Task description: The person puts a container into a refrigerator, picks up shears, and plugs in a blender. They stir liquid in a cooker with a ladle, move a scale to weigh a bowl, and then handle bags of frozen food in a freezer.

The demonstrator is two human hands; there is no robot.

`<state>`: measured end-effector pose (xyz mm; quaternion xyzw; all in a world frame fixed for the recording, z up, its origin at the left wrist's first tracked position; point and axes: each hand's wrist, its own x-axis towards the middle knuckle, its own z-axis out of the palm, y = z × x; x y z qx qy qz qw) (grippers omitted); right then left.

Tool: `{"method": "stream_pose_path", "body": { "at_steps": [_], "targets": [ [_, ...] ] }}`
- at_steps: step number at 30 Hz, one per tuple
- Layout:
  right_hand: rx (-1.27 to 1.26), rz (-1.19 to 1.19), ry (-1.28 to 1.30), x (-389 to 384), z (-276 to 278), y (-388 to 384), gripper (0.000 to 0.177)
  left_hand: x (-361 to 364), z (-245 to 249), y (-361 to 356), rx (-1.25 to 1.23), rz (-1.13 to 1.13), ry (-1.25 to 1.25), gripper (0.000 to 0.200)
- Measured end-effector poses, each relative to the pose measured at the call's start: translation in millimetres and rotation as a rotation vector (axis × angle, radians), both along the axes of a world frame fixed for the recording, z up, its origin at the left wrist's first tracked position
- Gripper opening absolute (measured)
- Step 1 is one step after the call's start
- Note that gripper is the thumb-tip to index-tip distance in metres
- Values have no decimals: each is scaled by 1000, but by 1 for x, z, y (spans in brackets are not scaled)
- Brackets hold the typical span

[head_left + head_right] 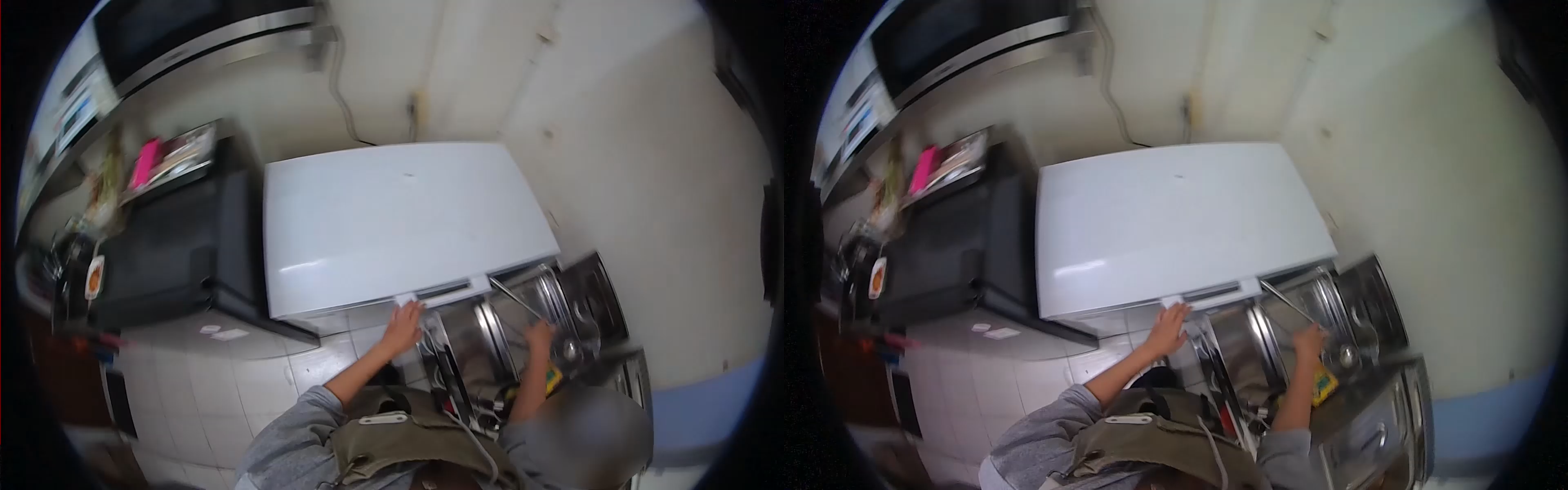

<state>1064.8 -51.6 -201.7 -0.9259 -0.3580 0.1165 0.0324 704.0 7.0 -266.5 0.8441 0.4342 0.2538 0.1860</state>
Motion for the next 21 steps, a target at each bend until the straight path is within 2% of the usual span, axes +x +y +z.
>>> {"method": "stream_pose_path", "body": {
  "at_steps": [3,5,7,8,9,10,11,12,13,14,17,18,19,20,21],
  "targets": [
    [133,150,64,-38,30,24,52,-45,-13,-60,-194,138,-70,63],
    [206,311,149,-82,44,49,50,-86,-68,-114,-348,353,-58,64],
    [344,478,117,-140,53,62,46,-138,-99,-183,-680,642,-25,67],
    [395,535,257,-177,61,67,45,-165,-122,-225,-756,832,26,73],
    [398,720,183,-208,55,71,43,-202,-164,-269,-938,971,-17,79],
    [457,830,282,-247,60,68,41,-232,-202,-324,-1018,1216,-53,81],
    [481,939,337,-286,61,63,41,-261,-227,-363,-1230,1554,-159,81],
    [497,1038,395,-325,67,50,40,-276,-195,-395,-1225,1905,-284,82],
    [428,1117,518,-367,90,30,40,-294,-184,-436,-1148,2058,-458,77],
    [358,1188,639,-405,111,5,39,-305,-181,-474,-1128,2061,-402,72],
    [326,1562,851,-499,82,-54,38,-322,-187,-552,-1069,2011,-221,59],
    [324,1711,891,-530,76,-75,37,-319,-194,-572,-1019,2017,-237,49],
    [315,1745,899,-559,76,-94,37,-323,-203,-582,-1029,1944,-269,46],
    [89,1850,901,-589,80,-119,36,-319,-243,-605,-1033,1874,-290,43],
    [-143,1936,901,-617,81,-142,35,-306,-266,-622,-772,1683,-542,36]
  ]
}}
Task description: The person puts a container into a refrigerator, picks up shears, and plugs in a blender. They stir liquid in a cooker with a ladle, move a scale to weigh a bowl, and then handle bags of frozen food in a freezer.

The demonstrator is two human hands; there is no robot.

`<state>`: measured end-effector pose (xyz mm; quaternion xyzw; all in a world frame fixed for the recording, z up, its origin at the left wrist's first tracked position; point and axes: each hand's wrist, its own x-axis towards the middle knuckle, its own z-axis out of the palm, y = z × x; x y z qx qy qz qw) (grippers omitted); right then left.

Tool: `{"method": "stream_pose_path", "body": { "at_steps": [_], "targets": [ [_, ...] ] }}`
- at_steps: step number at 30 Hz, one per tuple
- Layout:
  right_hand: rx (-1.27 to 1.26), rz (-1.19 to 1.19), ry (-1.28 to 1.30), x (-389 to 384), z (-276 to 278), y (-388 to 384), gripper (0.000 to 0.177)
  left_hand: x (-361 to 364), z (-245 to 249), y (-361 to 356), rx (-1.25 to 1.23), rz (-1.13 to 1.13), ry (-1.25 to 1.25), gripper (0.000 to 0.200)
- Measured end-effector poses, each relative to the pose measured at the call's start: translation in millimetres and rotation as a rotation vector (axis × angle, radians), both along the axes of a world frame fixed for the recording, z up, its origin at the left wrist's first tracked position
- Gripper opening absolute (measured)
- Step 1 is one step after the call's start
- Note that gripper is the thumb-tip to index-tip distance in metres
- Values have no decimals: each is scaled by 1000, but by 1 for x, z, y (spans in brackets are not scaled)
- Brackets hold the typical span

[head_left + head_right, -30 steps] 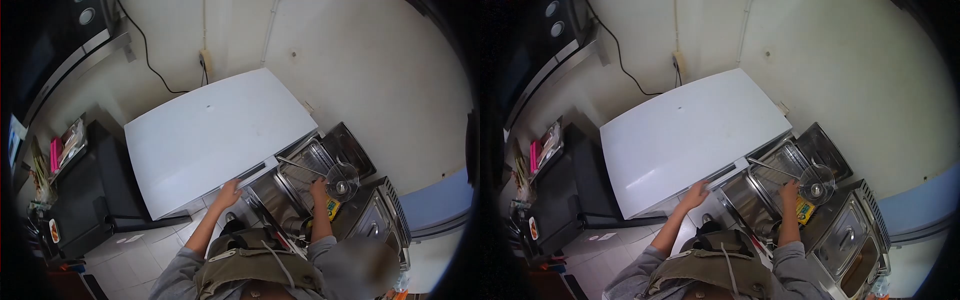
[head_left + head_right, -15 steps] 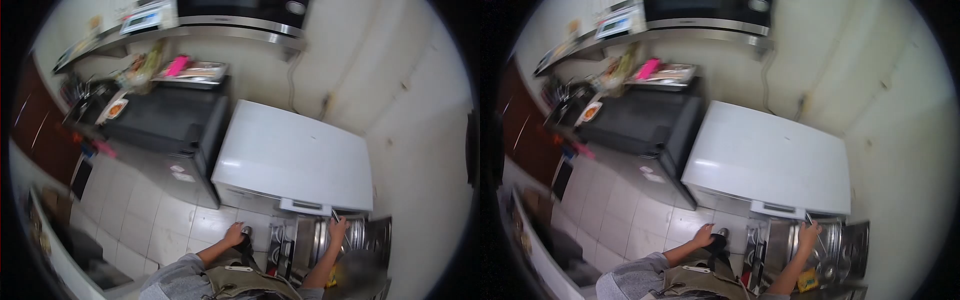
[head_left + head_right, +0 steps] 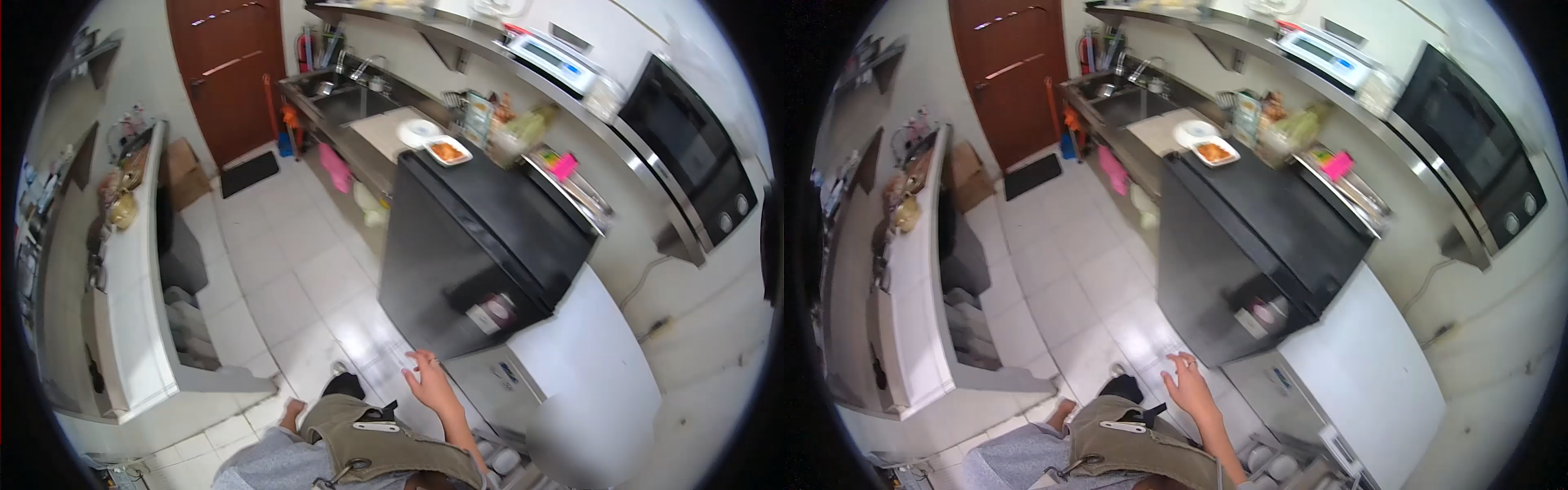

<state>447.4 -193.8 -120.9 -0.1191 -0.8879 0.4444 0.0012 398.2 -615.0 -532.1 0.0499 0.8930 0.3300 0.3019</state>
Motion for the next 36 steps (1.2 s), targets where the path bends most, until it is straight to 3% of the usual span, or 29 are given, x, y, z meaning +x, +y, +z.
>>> {"method": "stream_pose_path", "body": {
  "at_steps": [1,3,6,7,8,10,12,13,15,16,17,18,19,21,22,23,25,29,30,33,36],
  "targets": [
    [-8,25,31,-32,-9,-15,35,8,6,-8,369,-90,-55,31],
    [55,216,-10,-84,-33,-46,34,-9,38,-33,228,-28,-233,28],
    [75,359,42,-158,-15,-75,33,-57,140,-28,274,153,-194,26],
    [104,380,86,-180,-7,-83,31,-107,60,-53,-76,55,-407,24],
    [102,350,90,-200,8,-83,31,-129,20,-60,-98,390,-436,24],
    [20,323,248,-242,51,-65,29,-168,49,-68,302,811,-428,23],
    [264,164,512,-275,86,-26,27,-206,67,-67,324,832,-400,23],
    [255,60,506,-285,111,-6,26,-217,72,-65,354,887,-372,23],
    [247,-151,520,-304,167,36,24,-237,81,-61,290,844,-418,22],
    [384,-263,538,-314,186,66,23,-250,81,-57,225,828,-452,22],
    [385,-338,655,-328,197,107,24,-260,74,-55,276,781,-468,19],
    [272,-418,775,-342,213,140,25,-269,68,-51,251,735,-494,19],
    [491,-434,889,-352,235,184,28,-280,62,-45,214,671,-525,19],
    [431,-614,882,-371,273,277,37,-303,53,-23,145,539,-578,19],
    [536,-774,898,-379,300,297,42,-319,51,-8,116,487,-602,19],
    [586,-784,984,-390,318,339,46,-336,50,5,97,439,-618,19],
    [923,-853,1018,-409,359,390,34,-376,50,36,74,372,-617,19],
    [1195,-982,993,-464,418,438,26,-474,52,100,72,314,-562,19],
    [1310,-1033,938,-477,425,449,28,-504,51,116,75,305,-541,19],
    [1344,-1083,568,-501,435,469,23,-585,48,160,111,285,-467,20],
    [1435,-1068,469,-511,435,500,17,-673,26,191,234,241,-390,20]
  ]
}}
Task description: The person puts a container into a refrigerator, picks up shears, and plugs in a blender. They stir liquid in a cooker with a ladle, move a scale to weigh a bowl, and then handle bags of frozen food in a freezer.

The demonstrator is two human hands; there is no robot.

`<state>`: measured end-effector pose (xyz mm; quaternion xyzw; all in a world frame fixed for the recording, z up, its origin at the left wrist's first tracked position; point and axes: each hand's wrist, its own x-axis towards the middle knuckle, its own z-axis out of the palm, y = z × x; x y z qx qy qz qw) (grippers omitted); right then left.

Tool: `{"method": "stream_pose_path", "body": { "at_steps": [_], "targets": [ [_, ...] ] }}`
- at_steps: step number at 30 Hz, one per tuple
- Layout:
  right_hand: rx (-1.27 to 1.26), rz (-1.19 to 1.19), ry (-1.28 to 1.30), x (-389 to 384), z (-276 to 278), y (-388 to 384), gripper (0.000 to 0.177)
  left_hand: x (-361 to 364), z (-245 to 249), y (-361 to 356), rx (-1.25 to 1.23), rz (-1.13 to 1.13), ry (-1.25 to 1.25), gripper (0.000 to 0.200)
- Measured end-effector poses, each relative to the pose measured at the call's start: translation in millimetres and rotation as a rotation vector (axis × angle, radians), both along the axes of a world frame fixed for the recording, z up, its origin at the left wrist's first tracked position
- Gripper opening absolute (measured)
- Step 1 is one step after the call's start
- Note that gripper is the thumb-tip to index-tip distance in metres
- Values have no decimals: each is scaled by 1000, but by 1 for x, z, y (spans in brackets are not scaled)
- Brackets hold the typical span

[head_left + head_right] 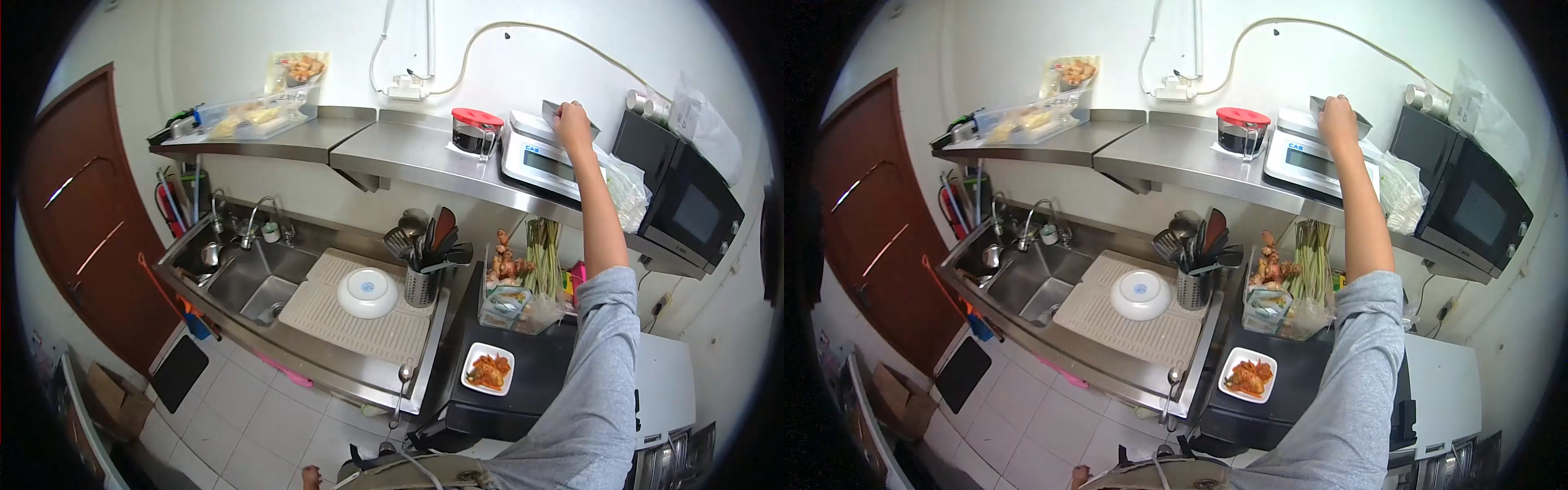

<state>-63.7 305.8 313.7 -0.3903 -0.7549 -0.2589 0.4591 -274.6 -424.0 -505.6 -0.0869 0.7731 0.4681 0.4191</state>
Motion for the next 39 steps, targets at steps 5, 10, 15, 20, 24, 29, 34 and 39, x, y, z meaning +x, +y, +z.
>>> {"method": "stream_pose_path", "body": {
  "at_steps": [5,10,15,20,24,29,34,39],
  "targets": [
    [42,139,-18,-19,3,-41,12,-66,27,86,32,149,150,15],
    [65,439,-58,-81,1,-106,14,-104,21,119,-164,-225,-43,19],
    [-91,607,-159,-152,-23,-114,13,-135,33,147,-143,-391,-219,27],
    [-227,661,-281,-183,-63,-63,12,-207,10,143,-116,-301,-9,22],
    [-132,500,-310,-180,-76,-32,18,-253,-7,132,-85,-268,712,18],
    [-64,257,122,-111,-71,-95,31,-339,89,165,379,515,1037,16],
    [-675,560,1329,33,-96,-114,57,-321,300,294,598,435,1352,23],
    [-892,922,1767,59,-108,-107,69,-257,393,405,990,362,1156,26]
  ]
}}
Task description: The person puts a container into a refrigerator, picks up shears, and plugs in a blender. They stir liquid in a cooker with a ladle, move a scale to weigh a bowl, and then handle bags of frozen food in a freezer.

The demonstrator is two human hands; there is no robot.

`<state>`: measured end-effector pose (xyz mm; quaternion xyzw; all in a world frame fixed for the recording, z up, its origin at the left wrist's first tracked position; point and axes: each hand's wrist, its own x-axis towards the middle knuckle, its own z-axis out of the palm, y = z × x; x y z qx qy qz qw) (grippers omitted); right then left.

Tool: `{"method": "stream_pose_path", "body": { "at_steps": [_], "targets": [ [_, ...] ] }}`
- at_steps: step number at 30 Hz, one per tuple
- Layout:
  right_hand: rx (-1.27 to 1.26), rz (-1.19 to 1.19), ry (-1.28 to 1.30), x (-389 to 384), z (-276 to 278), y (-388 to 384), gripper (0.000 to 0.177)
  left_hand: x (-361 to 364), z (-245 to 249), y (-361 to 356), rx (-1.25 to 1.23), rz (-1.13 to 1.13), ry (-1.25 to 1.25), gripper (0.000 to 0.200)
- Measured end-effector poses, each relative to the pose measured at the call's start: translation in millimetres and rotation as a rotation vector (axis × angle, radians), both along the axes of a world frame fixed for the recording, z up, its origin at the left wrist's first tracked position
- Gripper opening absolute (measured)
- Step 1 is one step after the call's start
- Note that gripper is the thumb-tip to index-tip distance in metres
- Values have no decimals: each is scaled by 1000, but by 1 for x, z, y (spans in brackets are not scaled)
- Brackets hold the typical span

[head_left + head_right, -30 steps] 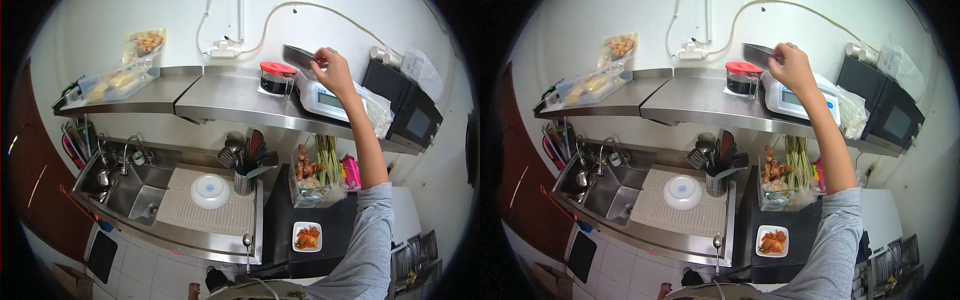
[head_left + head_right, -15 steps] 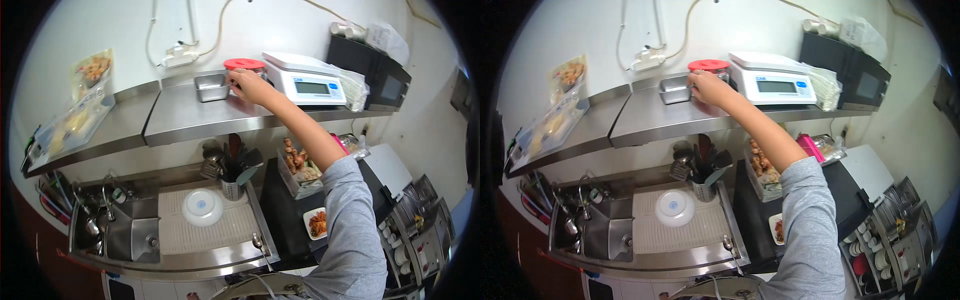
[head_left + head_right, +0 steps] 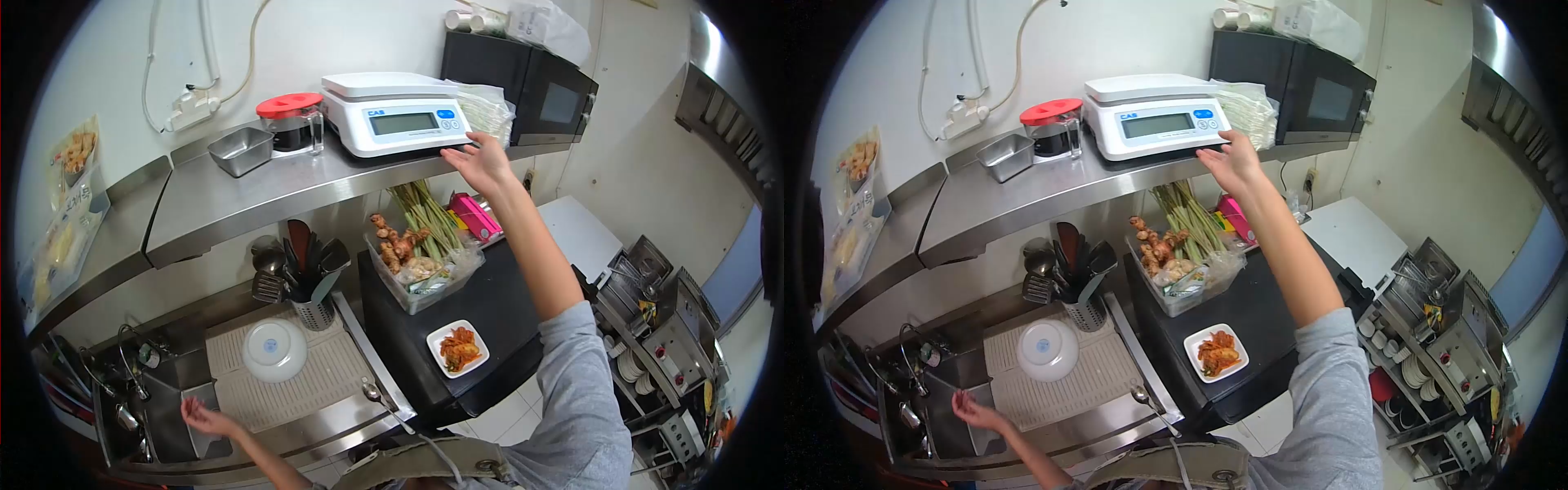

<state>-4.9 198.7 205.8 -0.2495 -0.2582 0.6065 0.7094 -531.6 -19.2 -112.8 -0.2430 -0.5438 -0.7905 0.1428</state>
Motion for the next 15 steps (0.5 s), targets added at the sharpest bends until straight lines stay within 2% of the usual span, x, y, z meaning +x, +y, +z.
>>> {"method": "stream_pose_path", "body": {
  "at_steps": [2,3,5,7,8,9,11,13,15],
  "targets": [
    [12,5,30,13,-3,25,70,44,23,26,29,-109,-14,25],
    [34,23,-43,17,-1,31,62,69,30,31,37,-157,-30,25],
    [62,43,-114,28,9,42,56,101,18,37,8,-291,-21,23],
    [-169,199,-294,46,15,49,48,133,3,35,4,-357,-52,22],
    [-222,106,-355,42,16,52,47,143,-2,33,3,-423,-89,21],
    [-212,98,-352,36,16,53,47,149,-7,28,13,-430,-84,21],
    [-175,-24,-608,29,16,57,43,155,-24,14,-78,-426,-192,23],
    [-195,-12,-587,31,15,60,41,142,-60,1,-88,-407,-199,23],
    [-154,0,-555,31,10,57,41,138,-65,-1,-115,-385,-210,24]
  ]
}}
